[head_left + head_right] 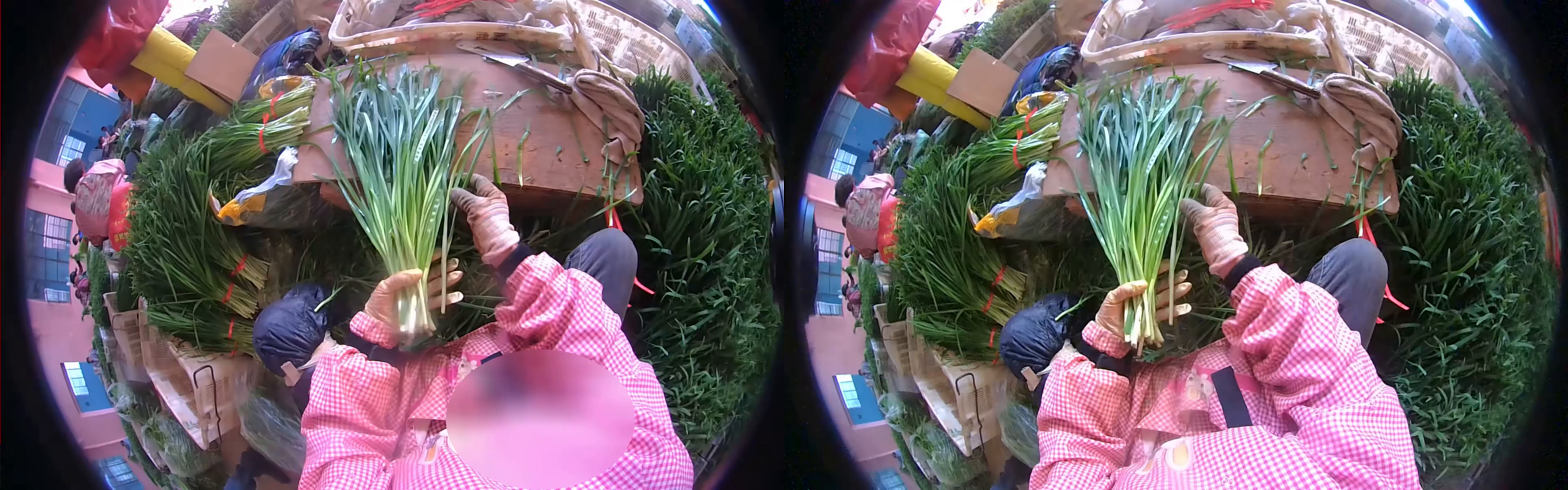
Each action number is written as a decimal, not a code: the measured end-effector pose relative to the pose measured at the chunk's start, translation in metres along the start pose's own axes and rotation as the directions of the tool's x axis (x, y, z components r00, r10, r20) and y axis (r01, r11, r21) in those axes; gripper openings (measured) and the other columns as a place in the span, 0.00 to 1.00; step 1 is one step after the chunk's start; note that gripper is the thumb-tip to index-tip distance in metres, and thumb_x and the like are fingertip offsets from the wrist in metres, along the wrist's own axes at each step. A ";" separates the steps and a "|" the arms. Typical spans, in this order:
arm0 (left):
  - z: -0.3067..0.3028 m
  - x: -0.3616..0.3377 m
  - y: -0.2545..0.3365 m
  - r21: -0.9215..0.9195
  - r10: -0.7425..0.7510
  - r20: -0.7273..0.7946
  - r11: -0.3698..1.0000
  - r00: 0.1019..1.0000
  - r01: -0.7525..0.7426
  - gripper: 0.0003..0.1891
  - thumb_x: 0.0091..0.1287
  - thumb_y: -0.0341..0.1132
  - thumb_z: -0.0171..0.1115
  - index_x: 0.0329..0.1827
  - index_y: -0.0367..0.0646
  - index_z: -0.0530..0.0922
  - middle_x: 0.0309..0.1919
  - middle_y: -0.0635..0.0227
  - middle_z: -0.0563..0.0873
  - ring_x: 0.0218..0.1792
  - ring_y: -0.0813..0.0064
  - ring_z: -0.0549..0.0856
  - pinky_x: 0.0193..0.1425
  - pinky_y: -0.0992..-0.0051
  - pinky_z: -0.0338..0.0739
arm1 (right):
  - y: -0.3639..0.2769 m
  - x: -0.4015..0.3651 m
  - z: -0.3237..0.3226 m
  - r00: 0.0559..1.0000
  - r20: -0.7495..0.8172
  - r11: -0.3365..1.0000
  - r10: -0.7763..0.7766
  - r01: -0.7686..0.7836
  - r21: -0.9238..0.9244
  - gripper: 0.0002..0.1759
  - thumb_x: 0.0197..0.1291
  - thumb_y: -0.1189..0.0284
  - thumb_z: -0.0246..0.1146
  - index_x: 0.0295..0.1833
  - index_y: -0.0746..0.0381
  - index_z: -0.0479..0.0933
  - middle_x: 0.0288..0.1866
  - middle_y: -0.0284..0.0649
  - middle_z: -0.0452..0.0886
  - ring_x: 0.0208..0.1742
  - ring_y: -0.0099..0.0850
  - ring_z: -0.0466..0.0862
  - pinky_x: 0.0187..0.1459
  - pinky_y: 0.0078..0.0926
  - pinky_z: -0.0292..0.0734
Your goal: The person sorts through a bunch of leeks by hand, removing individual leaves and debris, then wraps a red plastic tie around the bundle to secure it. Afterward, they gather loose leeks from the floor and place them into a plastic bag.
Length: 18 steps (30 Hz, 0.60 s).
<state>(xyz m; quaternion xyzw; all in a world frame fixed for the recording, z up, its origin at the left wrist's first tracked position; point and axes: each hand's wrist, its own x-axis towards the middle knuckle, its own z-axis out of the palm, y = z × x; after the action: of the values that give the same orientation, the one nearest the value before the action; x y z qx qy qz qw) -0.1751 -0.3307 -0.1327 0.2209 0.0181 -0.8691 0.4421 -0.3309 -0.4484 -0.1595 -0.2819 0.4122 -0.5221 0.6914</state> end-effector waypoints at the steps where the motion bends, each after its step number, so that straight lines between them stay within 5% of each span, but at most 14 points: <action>1: 0.001 0.001 -0.001 -0.053 -0.001 0.023 0.999 1.000 0.002 0.30 0.60 0.30 0.55 0.66 0.34 0.60 0.65 0.46 0.64 0.65 0.51 0.66 0.68 0.46 0.59 | 0.007 0.006 0.001 0.998 -0.018 0.990 -0.059 0.057 -0.126 0.13 0.55 0.79 0.63 0.48 0.64 0.77 0.38 0.31 0.81 0.36 0.21 0.79 0.40 0.18 0.74; 4: -0.002 0.004 -0.002 -0.117 0.020 0.091 0.993 0.996 -0.010 0.30 0.62 0.31 0.55 0.68 0.34 0.57 0.63 0.44 0.67 0.60 0.53 0.73 0.66 0.49 0.64 | 0.016 -0.005 0.015 0.997 0.074 0.999 0.031 -0.029 -0.037 0.12 0.56 0.79 0.62 0.48 0.65 0.76 0.38 0.33 0.81 0.36 0.20 0.78 0.41 0.19 0.73; 7: -0.014 0.007 -0.005 -0.094 0.052 0.080 0.995 0.995 -0.044 0.31 0.65 0.37 0.56 0.68 0.36 0.57 0.60 0.46 0.71 0.52 0.57 0.81 0.61 0.54 0.71 | 0.006 -0.018 0.007 0.995 -0.027 0.975 0.098 -0.102 -0.198 0.20 0.56 0.72 0.65 0.53 0.67 0.73 0.42 0.34 0.80 0.39 0.23 0.76 0.44 0.21 0.71; 11: -0.010 0.011 -0.005 -0.057 0.058 0.080 0.997 0.995 -0.053 0.32 0.65 0.46 0.57 0.68 0.39 0.59 0.58 0.47 0.73 0.51 0.57 0.81 0.60 0.54 0.71 | -0.027 -0.030 -0.019 0.972 -0.061 0.739 -0.228 0.132 -0.660 0.25 0.58 0.64 0.65 0.56 0.66 0.69 0.46 0.38 0.78 0.42 0.26 0.76 0.42 0.24 0.73; 14: -0.010 0.015 -0.008 -0.069 0.050 0.111 0.997 0.993 -0.042 0.34 0.65 0.50 0.56 0.68 0.38 0.59 0.58 0.47 0.73 0.55 0.56 0.78 0.63 0.52 0.68 | -0.044 -0.087 0.002 0.945 0.303 0.892 -0.123 0.239 -0.385 0.21 0.55 0.70 0.66 0.55 0.62 0.73 0.40 0.36 0.77 0.42 0.27 0.77 0.44 0.23 0.73; 15: -0.010 0.015 -0.010 -0.110 0.011 0.057 0.994 0.998 -0.005 0.33 0.65 0.50 0.56 0.66 0.38 0.61 0.57 0.48 0.74 0.54 0.55 0.78 0.62 0.53 0.69 | -0.049 -0.090 0.007 0.667 0.684 0.354 -0.296 0.741 -0.570 0.26 0.48 0.68 0.70 0.55 0.60 0.73 0.41 0.41 0.78 0.42 0.34 0.79 0.44 0.28 0.75; 18: 0.002 0.014 -0.009 -0.260 -0.102 -0.035 0.962 0.994 0.090 0.31 0.65 0.52 0.56 0.62 0.36 0.65 0.53 0.50 0.76 0.53 0.55 0.77 0.59 0.55 0.70 | -0.056 -0.128 0.037 0.781 0.622 0.126 0.062 0.612 -0.781 0.23 0.47 0.64 0.70 0.49 0.60 0.77 0.42 0.44 0.78 0.41 0.41 0.80 0.43 0.32 0.76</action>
<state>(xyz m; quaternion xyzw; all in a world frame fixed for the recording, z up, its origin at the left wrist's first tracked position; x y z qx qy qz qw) -0.1902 -0.3362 -0.1381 0.1813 0.1522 -0.8742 0.4239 -0.3410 -0.3440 -0.0594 -0.8543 0.3789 -0.1661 0.3147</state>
